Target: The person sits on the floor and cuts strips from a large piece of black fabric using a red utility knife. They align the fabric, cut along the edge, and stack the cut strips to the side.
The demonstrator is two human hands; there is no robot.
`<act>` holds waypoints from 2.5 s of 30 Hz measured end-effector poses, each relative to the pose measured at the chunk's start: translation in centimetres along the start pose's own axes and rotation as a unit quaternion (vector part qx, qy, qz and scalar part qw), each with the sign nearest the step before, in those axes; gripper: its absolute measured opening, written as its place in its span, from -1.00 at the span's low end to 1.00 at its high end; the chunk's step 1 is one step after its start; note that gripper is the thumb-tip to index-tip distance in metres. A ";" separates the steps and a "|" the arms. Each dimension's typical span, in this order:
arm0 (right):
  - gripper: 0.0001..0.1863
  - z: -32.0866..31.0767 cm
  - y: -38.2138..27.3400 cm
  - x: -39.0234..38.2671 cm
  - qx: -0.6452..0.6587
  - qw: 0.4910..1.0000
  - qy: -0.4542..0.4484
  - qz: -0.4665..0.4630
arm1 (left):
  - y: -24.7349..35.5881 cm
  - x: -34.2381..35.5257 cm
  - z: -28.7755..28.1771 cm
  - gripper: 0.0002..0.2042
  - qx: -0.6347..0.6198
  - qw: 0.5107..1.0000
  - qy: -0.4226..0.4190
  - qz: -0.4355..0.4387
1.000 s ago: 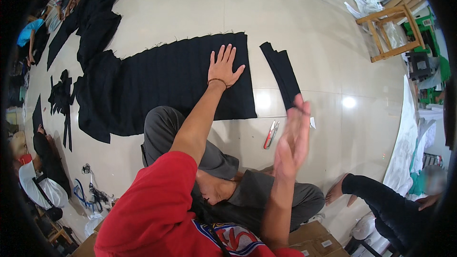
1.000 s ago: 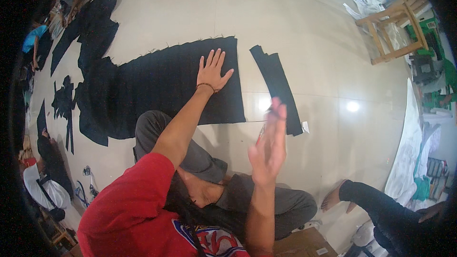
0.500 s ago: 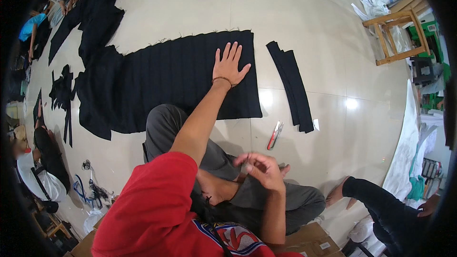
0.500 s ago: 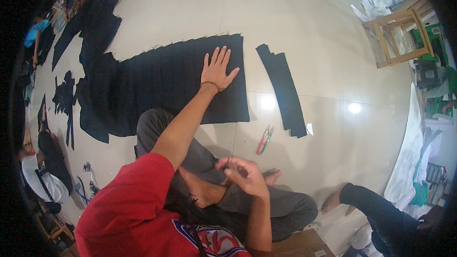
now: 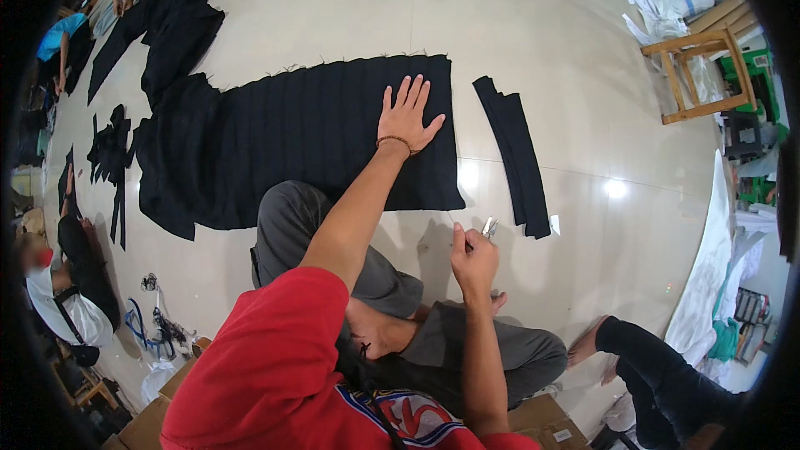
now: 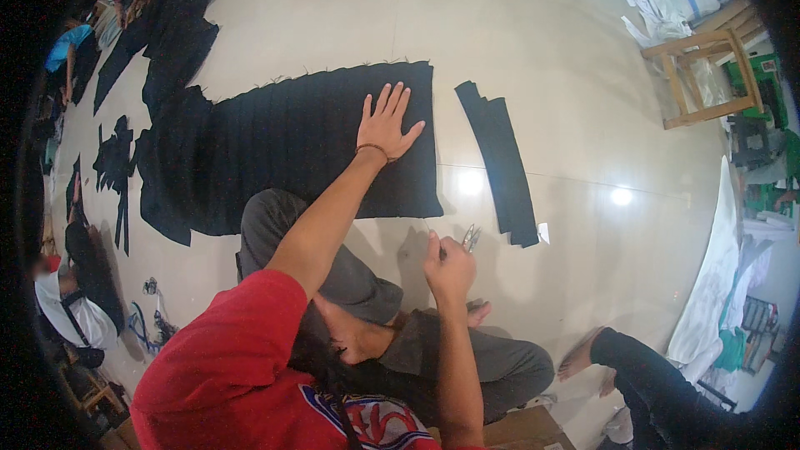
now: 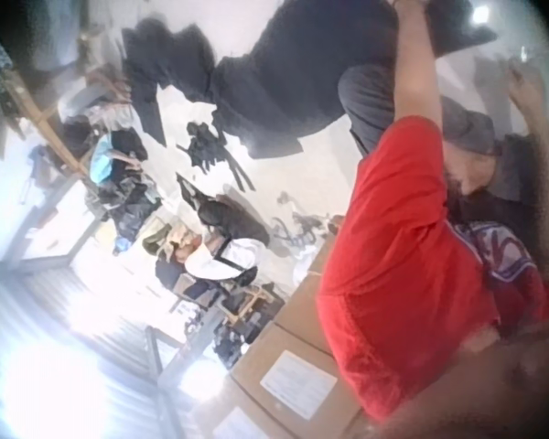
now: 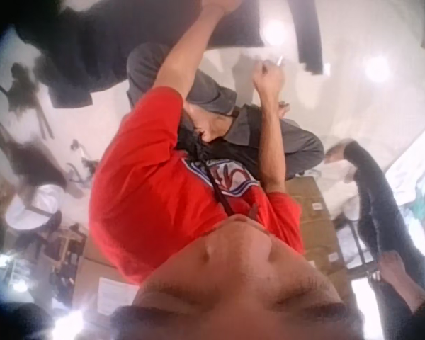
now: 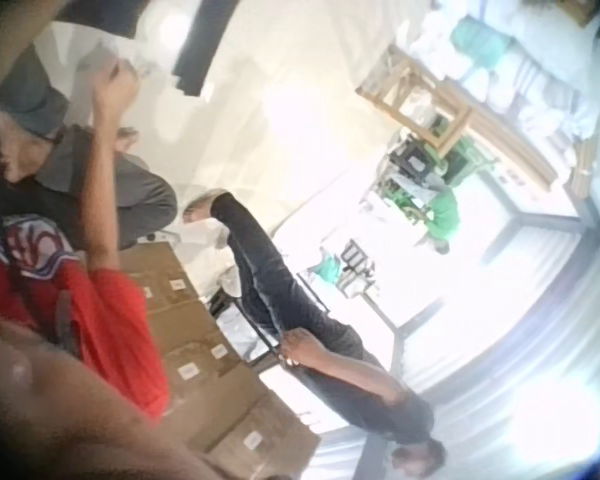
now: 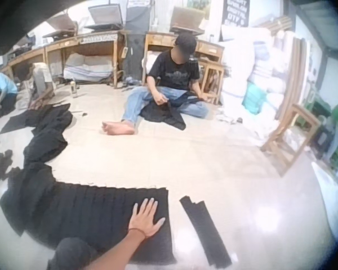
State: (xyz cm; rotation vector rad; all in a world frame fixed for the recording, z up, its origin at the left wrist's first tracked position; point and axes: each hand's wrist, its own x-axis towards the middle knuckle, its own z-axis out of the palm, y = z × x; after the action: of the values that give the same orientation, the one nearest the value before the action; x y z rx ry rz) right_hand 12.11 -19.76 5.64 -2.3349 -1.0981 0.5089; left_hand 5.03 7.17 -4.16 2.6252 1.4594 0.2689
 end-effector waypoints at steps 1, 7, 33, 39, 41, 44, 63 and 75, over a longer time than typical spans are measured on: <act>-0.56 0.4 0.5 -0.6 0.023 1.000 0.021 0.004 | -0.1 0.0 0.1 -0.24 0.002 1.000 -0.002 -0.002; -0.46 0.2 0.8 -3.7 0.112 0.992 0.058 0.018 | -0.1 0.1 -0.1 -0.24 0.007 1.000 -0.017 -0.009; -0.61 -12.2 1.2 -16.0 0.107 0.989 0.061 0.084 | 0.0 0.2 0.4 -0.24 0.000 1.000 0.000 -0.005; -0.59 -8.9 -1.0 -7.9 0.343 0.938 -0.027 -0.034 | -0.6 0.1 0.4 -0.27 -0.050 0.999 0.008 0.017; -0.39 -7.2 -2.7 -5.5 0.490 0.866 -0.080 -0.060 | -0.9 -0.2 0.6 -0.29 -0.129 0.990 0.054 0.032; -0.19 -5.9 -5.6 -1.7 0.621 0.776 -0.049 -0.100 | 0.5 -3.1 0.2 -0.27 -0.189 0.977 0.093 0.026; -0.53 -2.1 0.8 -6.9 0.207 0.964 -0.016 0.168 | 3.8 -7.9 -1.1 -0.07 -0.036 0.998 -0.036 -0.022; -0.47 -3.3 0.3 -12.0 0.145 0.980 0.096 0.094 | 3.8 -7.5 -0.3 -0.11 -0.026 0.998 -0.030 -0.040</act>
State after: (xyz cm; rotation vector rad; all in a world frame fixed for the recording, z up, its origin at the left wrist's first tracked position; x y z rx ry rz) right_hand 6.78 -30.30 9.49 -2.1851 -0.6704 0.4654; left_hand 4.21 -1.23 -3.88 2.5051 1.5124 0.2164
